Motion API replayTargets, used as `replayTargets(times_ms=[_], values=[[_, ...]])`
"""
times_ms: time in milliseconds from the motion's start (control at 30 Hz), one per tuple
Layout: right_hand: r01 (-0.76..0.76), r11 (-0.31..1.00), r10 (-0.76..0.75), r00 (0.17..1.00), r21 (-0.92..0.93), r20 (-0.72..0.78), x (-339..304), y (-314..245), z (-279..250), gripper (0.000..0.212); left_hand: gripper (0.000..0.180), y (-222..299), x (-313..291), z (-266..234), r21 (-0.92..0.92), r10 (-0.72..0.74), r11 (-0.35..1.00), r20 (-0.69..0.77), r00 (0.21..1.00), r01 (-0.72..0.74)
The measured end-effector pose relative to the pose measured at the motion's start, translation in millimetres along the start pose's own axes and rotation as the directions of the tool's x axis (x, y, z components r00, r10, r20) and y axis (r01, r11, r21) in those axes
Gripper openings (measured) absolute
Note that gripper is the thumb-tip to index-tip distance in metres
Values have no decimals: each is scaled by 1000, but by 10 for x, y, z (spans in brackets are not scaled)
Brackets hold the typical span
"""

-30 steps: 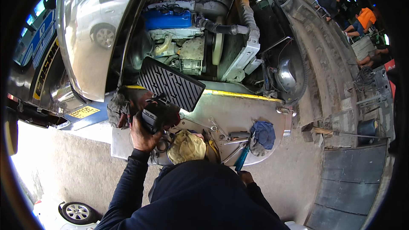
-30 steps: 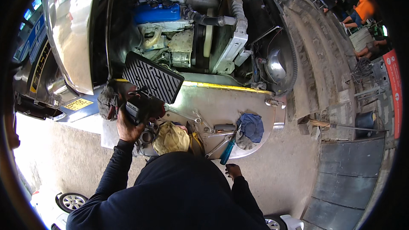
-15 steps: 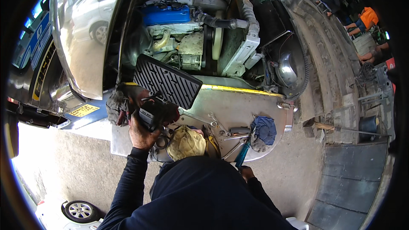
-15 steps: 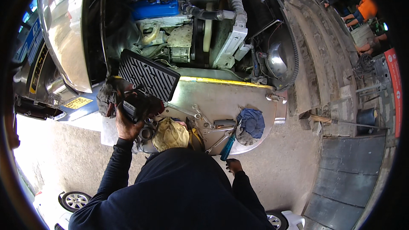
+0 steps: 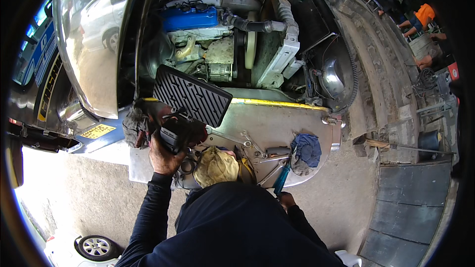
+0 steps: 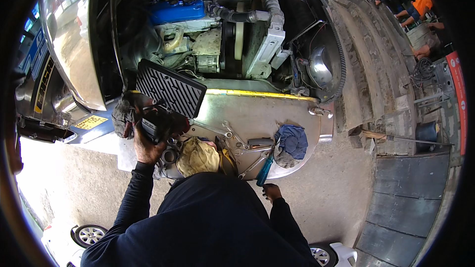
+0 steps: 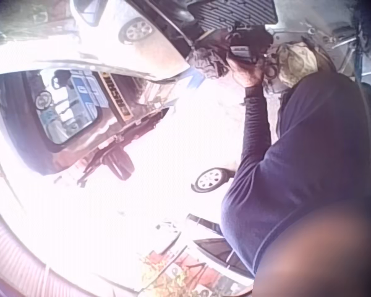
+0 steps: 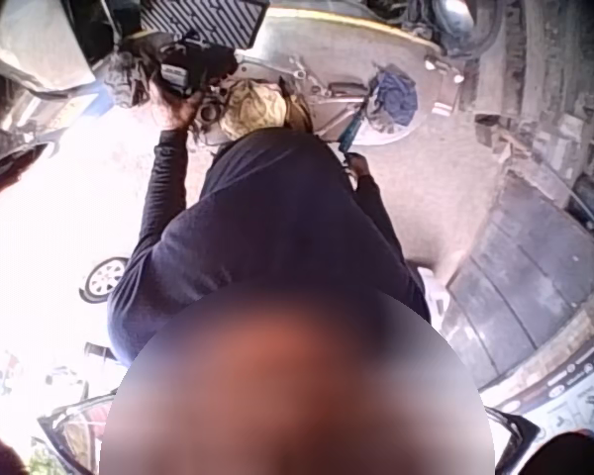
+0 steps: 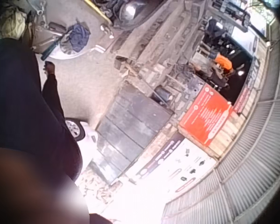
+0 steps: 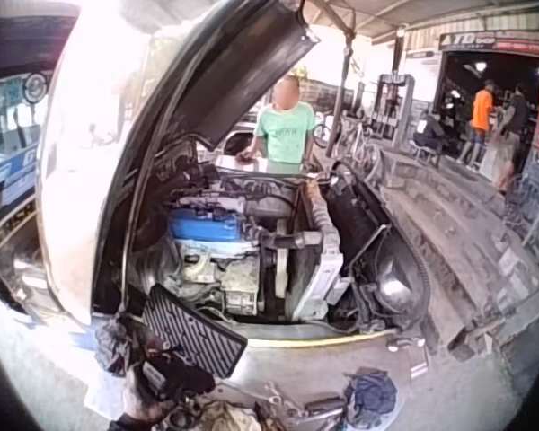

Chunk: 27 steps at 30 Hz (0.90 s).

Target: The person works on a vehicle with its hood open, handling a black plastic floor mat and a flashlight. They move between the engine bay and the interior, placing the mat inside the vehicle and using the flashlight to illuminate the engine compartment.

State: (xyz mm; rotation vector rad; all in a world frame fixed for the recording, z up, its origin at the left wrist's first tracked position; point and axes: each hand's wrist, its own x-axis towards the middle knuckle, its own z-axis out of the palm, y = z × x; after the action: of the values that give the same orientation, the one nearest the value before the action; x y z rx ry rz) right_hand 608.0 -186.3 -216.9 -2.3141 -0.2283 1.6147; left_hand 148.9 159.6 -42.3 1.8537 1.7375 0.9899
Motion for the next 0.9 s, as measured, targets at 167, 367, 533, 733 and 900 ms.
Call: replayTargets(times_ms=[167, 367, 533, 733, 900], values=[[157, 975, -146, 986, -157, 80, 114, 130, -18, 38, 93, 4, -5, -11, 2, -6, 1000, 6, 1000, 6], [67, 994, -64, 997, -84, 35, 73, 70, -9, 38, 93, 5, -3, -13, 36, 14, 999, -6, 1000, -14], [-2, 999, 3, 1000, -37, 19, -29, -60, 10, 38, 93, 15, -2, -11, 25, -20, 999, -3, 1000, 20], [-14, 1000, 14, 1000, -14, 14, -77, -103, 14, 39, 95, 32, -9, -23, 11, -19, 1000, -2, 1000, 19], [35, 991, -32, 999, -127, 20, -99, -123, -4, 39, 96, 35, -11, -22, 4, -26, 1000, -2, 1000, 27]])
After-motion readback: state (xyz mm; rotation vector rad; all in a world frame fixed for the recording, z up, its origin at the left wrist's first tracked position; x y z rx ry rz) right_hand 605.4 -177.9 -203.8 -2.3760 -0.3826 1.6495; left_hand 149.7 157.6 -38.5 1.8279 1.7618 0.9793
